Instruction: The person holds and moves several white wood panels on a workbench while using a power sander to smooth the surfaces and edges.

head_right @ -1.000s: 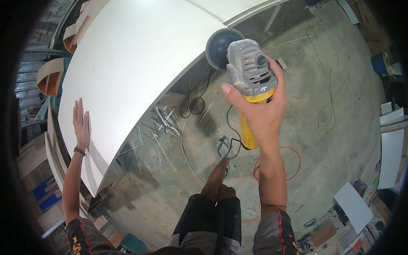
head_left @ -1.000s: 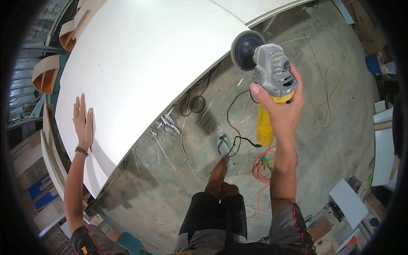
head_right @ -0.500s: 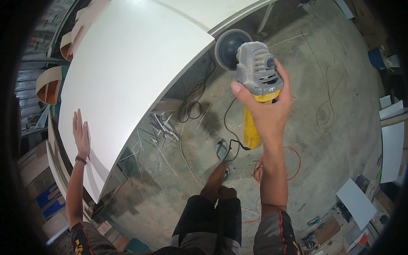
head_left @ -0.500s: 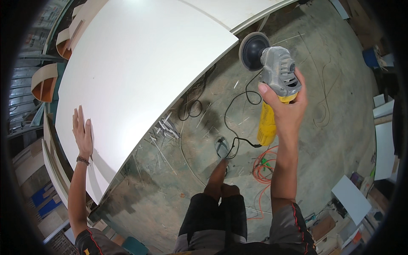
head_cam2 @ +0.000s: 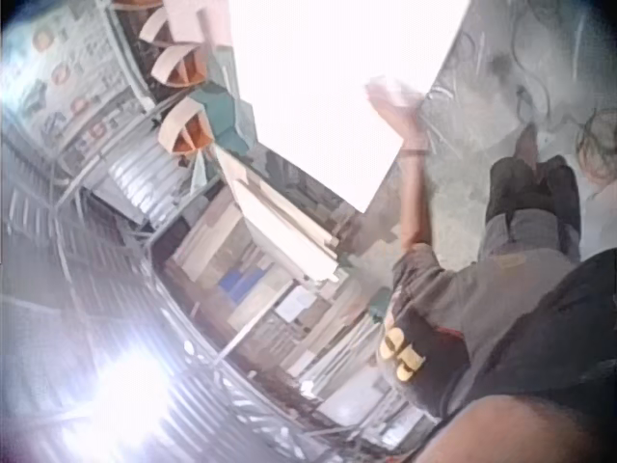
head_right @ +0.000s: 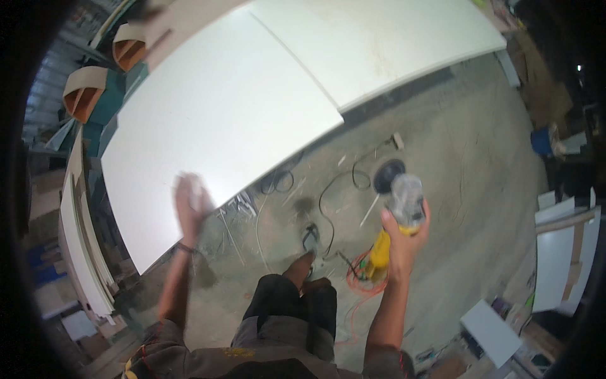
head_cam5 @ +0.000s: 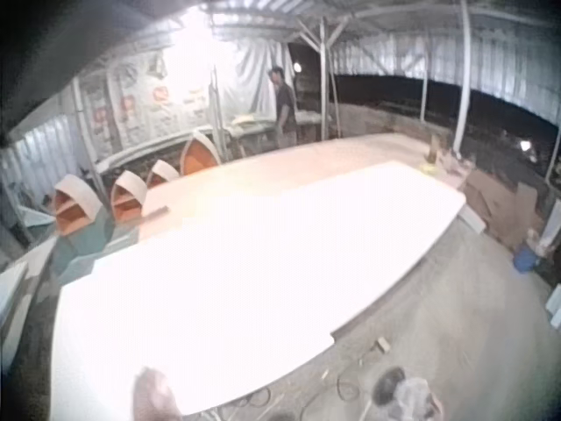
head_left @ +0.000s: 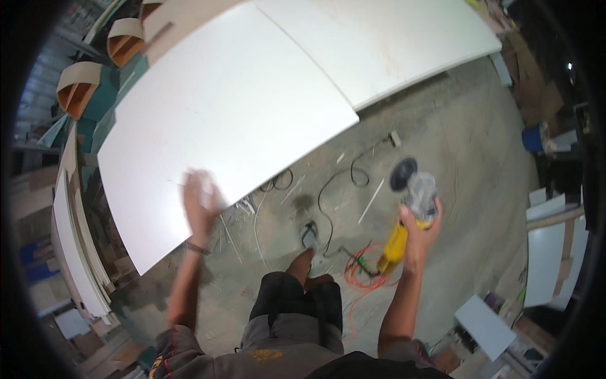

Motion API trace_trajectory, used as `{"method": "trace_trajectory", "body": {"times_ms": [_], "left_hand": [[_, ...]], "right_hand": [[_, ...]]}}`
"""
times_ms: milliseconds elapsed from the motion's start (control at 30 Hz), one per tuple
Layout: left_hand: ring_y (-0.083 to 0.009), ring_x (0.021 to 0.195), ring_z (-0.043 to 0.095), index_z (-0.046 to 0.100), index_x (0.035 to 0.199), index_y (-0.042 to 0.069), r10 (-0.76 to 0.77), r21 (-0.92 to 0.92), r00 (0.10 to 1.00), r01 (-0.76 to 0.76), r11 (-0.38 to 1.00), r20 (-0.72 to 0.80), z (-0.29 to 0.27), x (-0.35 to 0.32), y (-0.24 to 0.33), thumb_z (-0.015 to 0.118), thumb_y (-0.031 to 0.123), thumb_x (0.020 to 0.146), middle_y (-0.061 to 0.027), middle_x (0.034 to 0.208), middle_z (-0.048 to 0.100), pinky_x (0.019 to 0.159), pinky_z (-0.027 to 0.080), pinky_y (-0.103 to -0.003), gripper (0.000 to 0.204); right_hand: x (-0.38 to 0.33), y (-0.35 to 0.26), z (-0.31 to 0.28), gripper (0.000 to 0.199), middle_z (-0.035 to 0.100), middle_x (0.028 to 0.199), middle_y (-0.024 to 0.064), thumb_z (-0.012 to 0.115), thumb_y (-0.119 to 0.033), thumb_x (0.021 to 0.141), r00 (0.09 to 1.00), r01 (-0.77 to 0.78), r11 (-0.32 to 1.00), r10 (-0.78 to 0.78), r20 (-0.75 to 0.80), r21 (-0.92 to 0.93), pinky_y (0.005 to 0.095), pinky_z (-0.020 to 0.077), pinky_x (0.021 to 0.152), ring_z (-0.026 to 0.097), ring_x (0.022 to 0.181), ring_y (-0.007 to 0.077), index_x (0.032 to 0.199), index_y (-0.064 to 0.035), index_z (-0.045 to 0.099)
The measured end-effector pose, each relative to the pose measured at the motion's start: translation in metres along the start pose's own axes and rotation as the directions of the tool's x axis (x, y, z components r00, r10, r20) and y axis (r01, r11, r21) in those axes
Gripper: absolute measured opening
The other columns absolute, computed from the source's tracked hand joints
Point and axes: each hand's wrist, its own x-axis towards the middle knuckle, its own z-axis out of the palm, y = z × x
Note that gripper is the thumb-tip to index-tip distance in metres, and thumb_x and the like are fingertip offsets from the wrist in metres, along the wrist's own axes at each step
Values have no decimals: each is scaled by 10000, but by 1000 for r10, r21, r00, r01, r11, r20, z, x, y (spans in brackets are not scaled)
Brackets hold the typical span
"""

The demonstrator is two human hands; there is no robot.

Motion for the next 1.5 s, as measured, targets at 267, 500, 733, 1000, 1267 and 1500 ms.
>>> {"method": "trace_trajectory", "body": {"times_ms": [267, 500, 733, 1000, 1267, 1500], "left_hand": [[-268, 1195, 603, 514, 1406, 72, -412, -517, 335, 697, -497, 847, 4, -41, 180, 655, 545, 981, -98, 1250, 640, 1057, 470, -440, 651], [-337, 1261, 588, 235, 1433, -3, -583, -627, 246, 180, -758, 775, 76, 42, 186, 758, 336, 956, -208, 1420, 479, 1034, 549, -554, 785], [-370, 1278, 572, -31, 1465, -3, -717, -745, 205, 229, -627, 667, 81, 34, 197, 709, 192, 985, -240, 1473, 406, 1022, 588, -539, 903], [-330, 1182, 621, 108, 1450, 13, -682, -748, 327, 413, -519, 654, 50, -69, 169, 717, 210, 984, -222, 1456, 411, 926, 631, -483, 792], [-322, 1120, 685, 312, 1466, 66, -472, -750, 584, 529, -397, 661, -20, -180, 92, 678, 132, 1000, -152, 1366, 572, 874, 637, -496, 597], [-402, 1235, 617, 191, 1566, 54, -908, -830, 241, 531, -172, 342, -49, -220, -8, 690, 225, 992, -241, 1494, 469, 985, 558, -517, 780]], "right_hand": [[-64, -54, -103, 675, 641, 1120, 68, 843, -184, 855, 973, 101, 989, -77, -216, 104, 332, 527, 822, 633, 928, 167, 1420, -27, 509], [-111, -89, -170, 655, 644, 1092, 95, 809, -236, 892, 898, 245, 950, -147, -415, 192, 346, 538, 792, 643, 916, 198, 1427, -21, 499], [-140, -81, -222, 649, 645, 1110, 106, 813, -305, 892, 885, 203, 966, -112, -452, 158, 386, 539, 755, 640, 945, 210, 1399, -31, 516], [-138, -60, -273, 612, 634, 1155, 107, 810, -318, 903, 893, 242, 963, -172, -416, 122, 396, 539, 776, 624, 975, 205, 1356, -7, 542], [-142, -67, -295, 525, 645, 1113, 78, 815, -282, 909, 956, 243, 954, -205, -212, 175, 333, 536, 757, 626, 915, 176, 1291, -12, 576], [-146, -70, -296, 523, 620, 1097, 59, 790, -284, 931, 951, 272, 948, -238, -197, 168, 322, 526, 754, 614, 898, 159, 1312, -21, 547]]}}
